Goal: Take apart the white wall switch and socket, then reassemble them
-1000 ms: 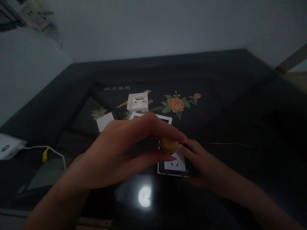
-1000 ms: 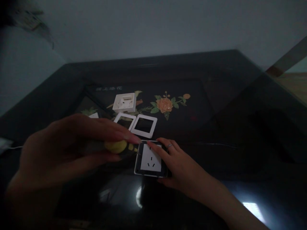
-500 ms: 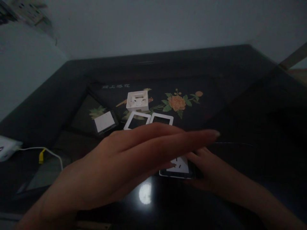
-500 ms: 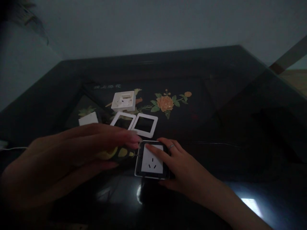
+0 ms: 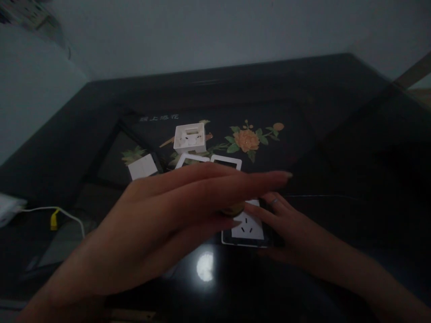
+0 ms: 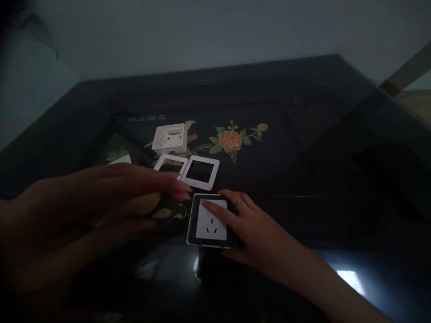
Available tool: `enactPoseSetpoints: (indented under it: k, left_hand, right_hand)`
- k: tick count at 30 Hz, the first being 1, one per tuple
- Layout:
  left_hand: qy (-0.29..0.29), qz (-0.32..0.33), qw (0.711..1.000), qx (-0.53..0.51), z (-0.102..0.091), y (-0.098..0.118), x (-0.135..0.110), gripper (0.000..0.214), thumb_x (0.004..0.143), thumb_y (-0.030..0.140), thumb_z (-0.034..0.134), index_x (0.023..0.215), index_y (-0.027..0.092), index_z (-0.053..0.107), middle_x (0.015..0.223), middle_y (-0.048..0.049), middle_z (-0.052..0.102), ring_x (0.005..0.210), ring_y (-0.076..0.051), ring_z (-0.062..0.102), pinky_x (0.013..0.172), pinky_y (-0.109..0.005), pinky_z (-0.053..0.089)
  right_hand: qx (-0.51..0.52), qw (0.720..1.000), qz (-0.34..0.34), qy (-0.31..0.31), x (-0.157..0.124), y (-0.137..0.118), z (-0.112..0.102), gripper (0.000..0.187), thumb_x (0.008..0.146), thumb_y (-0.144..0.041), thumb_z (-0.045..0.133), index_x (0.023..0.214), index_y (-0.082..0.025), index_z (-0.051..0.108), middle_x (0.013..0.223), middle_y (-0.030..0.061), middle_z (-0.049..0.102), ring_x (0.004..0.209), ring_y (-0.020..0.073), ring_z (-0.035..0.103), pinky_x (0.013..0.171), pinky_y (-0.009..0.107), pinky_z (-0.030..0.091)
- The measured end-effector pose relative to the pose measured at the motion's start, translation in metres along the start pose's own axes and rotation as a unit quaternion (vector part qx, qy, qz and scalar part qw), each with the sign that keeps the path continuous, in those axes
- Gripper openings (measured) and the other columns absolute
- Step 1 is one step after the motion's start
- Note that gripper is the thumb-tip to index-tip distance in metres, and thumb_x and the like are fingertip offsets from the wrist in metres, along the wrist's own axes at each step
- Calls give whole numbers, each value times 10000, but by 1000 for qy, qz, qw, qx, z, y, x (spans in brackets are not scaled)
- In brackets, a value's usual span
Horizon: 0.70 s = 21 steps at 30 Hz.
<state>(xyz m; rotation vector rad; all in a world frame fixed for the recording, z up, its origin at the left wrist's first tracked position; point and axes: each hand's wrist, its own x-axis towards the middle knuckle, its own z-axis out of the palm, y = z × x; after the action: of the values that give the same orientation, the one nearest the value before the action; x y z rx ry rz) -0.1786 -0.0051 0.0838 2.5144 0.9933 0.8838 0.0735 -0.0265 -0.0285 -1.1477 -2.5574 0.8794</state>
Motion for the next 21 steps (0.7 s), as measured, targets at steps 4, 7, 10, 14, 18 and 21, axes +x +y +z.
enactPoseSetpoints:
  k: [4, 7, 10, 14, 18, 21]
  left_hand:
    - [27, 40, 999, 7, 7, -1, -2, 136, 893, 255, 712, 1027, 240, 696, 953, 13, 688, 742, -91, 677, 648, -153, 567]
    - [16, 30, 999, -7, 2, -1, 0, 224, 927, 183, 640, 1140, 248, 661, 1115, -1, 712, 926, -132, 714, 785, -173, 589]
    - [-51, 31, 998, -27, -7, -1, 2, 386, 954, 124, 551, 1322, 237, 573, 1253, 0, 697, 1089, -155, 691, 920, -190, 566]
    - [-20, 18, 999, -17, -2, -3, 1, 250, 952, 198, 614, 1189, 265, 656, 1075, 27, 737, 897, -120, 724, 816, -172, 585]
    - [51, 34, 998, 13, 9, -3, 1, 166, 880, 267, 727, 1036, 224, 687, 955, 14, 705, 762, -90, 690, 671, -146, 579]
    - [31, 29, 999, 5, 3, -2, 0, 273, 926, 228, 656, 1198, 224, 630, 1154, -18, 701, 990, -138, 694, 847, -208, 595]
  right_hand:
    - [3, 1000, 13, -6, 1, -1, -1, 1059, 723, -124, 766, 1545, -449, 181, 1568, 66, 315, 1404, 310, 391, 1089, 500, 463]
    - [0, 1000, 3, 5, -1, 1, 2, 1061, 726, -138, 771, 1546, -451, 174, 1577, 73, 298, 1411, 322, 381, 1086, 516, 461]
    - [-8, 1000, -5, 11, -2, 3, 3, 1082, 710, -134, 779, 1547, -448, 169, 1594, 78, 271, 1418, 346, 367, 1072, 527, 472]
    - [2, 1000, 1, 6, 0, 1, 1, 1065, 715, -116, 764, 1547, -442, 185, 1582, 79, 296, 1403, 337, 390, 1064, 513, 483]
    - [3, 1000, 12, -10, 1, -2, -3, 1042, 713, -124, 767, 1542, -433, 217, 1560, 80, 331, 1385, 329, 413, 1059, 513, 487]
    - [-7, 1000, 8, -3, 0, -2, -2, 1025, 722, -128, 751, 1545, -424, 215, 1581, 88, 302, 1410, 348, 381, 1052, 528, 489]
